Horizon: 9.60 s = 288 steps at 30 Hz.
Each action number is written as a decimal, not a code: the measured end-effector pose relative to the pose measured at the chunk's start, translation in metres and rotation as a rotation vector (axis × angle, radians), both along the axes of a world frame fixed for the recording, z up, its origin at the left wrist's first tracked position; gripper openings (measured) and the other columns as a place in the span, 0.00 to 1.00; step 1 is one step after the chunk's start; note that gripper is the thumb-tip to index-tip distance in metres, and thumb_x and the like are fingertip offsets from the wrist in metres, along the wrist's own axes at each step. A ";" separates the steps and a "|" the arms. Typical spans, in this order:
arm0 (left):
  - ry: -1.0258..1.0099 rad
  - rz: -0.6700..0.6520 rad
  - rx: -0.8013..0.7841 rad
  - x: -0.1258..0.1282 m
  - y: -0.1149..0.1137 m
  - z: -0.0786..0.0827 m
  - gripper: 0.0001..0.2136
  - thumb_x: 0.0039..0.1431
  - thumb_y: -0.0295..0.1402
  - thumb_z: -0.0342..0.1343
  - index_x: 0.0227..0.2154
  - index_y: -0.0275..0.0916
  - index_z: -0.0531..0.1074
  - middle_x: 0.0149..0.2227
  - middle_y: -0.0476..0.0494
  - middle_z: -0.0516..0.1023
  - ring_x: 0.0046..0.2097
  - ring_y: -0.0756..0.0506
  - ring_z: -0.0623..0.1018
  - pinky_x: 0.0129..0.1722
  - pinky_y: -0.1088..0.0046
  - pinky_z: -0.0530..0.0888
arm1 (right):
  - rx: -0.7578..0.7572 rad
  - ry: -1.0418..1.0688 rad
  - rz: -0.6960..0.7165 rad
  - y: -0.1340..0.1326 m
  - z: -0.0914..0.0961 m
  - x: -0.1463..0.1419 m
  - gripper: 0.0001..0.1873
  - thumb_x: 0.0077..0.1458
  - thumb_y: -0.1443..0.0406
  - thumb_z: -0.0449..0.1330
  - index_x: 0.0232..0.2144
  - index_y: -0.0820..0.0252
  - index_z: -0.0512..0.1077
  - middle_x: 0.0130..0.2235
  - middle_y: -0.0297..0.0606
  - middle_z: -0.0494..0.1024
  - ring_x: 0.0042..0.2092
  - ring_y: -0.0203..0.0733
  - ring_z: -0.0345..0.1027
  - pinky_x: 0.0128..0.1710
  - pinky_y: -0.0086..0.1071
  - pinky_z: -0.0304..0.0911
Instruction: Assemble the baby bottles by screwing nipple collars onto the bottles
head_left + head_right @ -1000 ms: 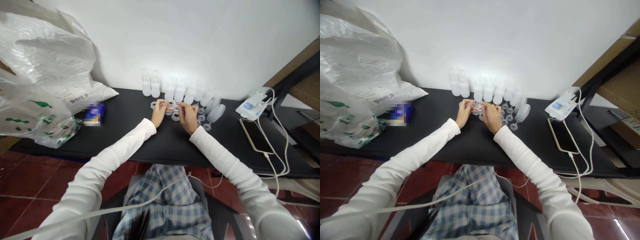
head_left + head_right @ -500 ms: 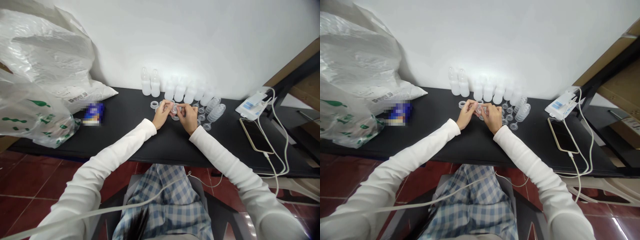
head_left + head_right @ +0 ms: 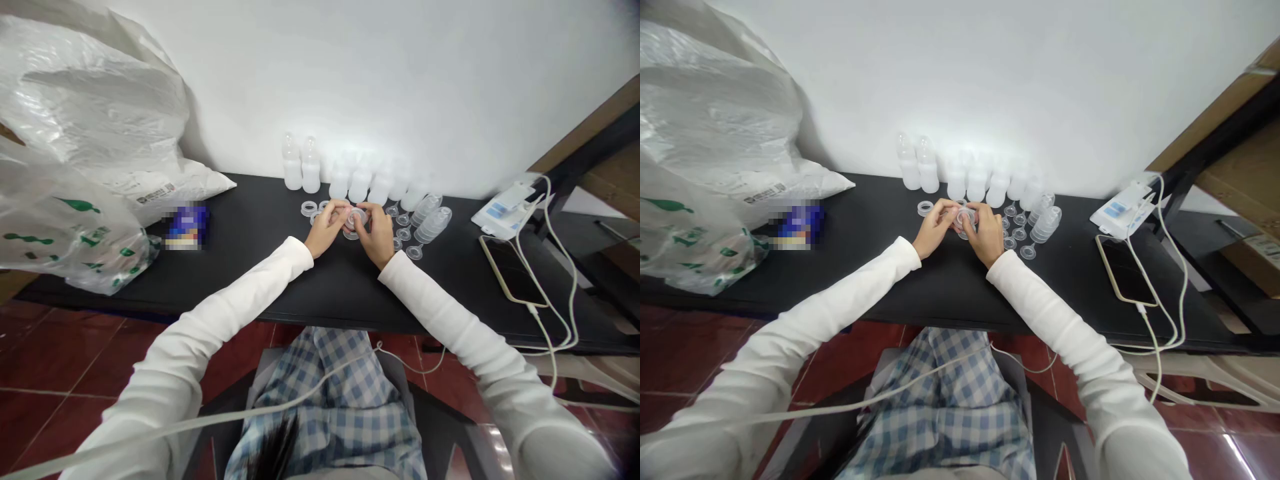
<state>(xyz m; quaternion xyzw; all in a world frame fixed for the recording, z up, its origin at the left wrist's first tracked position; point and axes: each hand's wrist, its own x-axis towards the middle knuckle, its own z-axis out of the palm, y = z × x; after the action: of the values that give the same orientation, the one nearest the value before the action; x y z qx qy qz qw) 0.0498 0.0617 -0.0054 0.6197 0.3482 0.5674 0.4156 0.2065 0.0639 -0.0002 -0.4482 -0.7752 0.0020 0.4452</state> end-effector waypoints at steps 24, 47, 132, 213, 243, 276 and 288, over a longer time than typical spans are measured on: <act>0.068 0.045 0.061 0.000 0.002 -0.004 0.17 0.59 0.48 0.62 0.39 0.40 0.67 0.28 0.52 0.72 0.28 0.52 0.75 0.29 0.75 0.75 | -0.056 0.194 0.159 0.003 -0.003 -0.002 0.11 0.64 0.55 0.54 0.39 0.56 0.68 0.28 0.30 0.73 0.24 0.34 0.60 0.32 0.34 0.57; 0.064 0.057 0.029 0.002 -0.001 -0.004 0.12 0.63 0.41 0.59 0.41 0.40 0.66 0.37 0.47 0.76 0.34 0.50 0.77 0.37 0.72 0.78 | -0.075 0.249 0.127 0.000 -0.005 -0.004 0.11 0.64 0.55 0.55 0.40 0.56 0.67 0.32 0.33 0.75 0.28 0.37 0.63 0.35 0.36 0.60; -0.110 0.077 -0.028 0.006 0.001 -0.003 0.14 0.54 0.34 0.68 0.37 0.39 0.68 0.32 0.50 0.77 0.35 0.50 0.81 0.39 0.72 0.79 | -0.142 0.460 0.281 0.000 -0.006 -0.006 0.12 0.58 0.62 0.60 0.45 0.55 0.72 0.42 0.38 0.74 0.38 0.39 0.66 0.38 0.35 0.68; -0.067 0.053 -0.025 0.006 -0.004 -0.004 0.21 0.54 0.51 0.65 0.30 0.41 0.62 0.23 0.57 0.66 0.23 0.55 0.68 0.22 0.78 0.64 | -0.290 0.539 0.334 -0.005 -0.007 -0.011 0.24 0.59 0.41 0.57 0.39 0.54 0.68 0.29 0.31 0.68 0.29 0.35 0.61 0.28 0.32 0.60; -0.012 0.065 0.093 0.005 -0.002 -0.008 0.18 0.56 0.45 0.66 0.38 0.40 0.65 0.28 0.54 0.68 0.29 0.54 0.68 0.30 0.77 0.68 | -0.049 0.344 0.289 -0.006 -0.003 -0.007 0.14 0.65 0.53 0.55 0.45 0.55 0.66 0.31 0.31 0.64 0.27 0.34 0.54 0.29 0.33 0.59; 0.365 0.604 0.036 0.000 0.106 0.000 0.25 0.58 0.33 0.63 0.54 0.37 0.59 0.56 0.29 0.68 0.63 0.34 0.70 0.63 0.51 0.67 | 0.051 0.618 0.022 0.003 0.007 0.004 0.16 0.61 0.50 0.59 0.37 0.56 0.65 0.31 0.30 0.66 0.30 0.34 0.58 0.33 0.33 0.62; 0.559 0.638 0.427 -0.010 0.063 0.016 0.23 0.61 0.39 0.60 0.56 0.39 0.62 0.54 0.34 0.70 0.60 0.37 0.69 0.63 0.55 0.65 | 0.022 0.659 0.009 0.004 0.012 0.009 0.16 0.60 0.50 0.59 0.39 0.55 0.66 0.33 0.32 0.68 0.33 0.35 0.63 0.36 0.34 0.65</act>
<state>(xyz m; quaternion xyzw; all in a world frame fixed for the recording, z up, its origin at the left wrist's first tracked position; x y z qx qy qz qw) 0.0401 0.1249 0.0102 0.6824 0.4953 0.5370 -0.0256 0.2150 0.0680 0.0116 -0.4151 -0.5915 0.1406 0.6768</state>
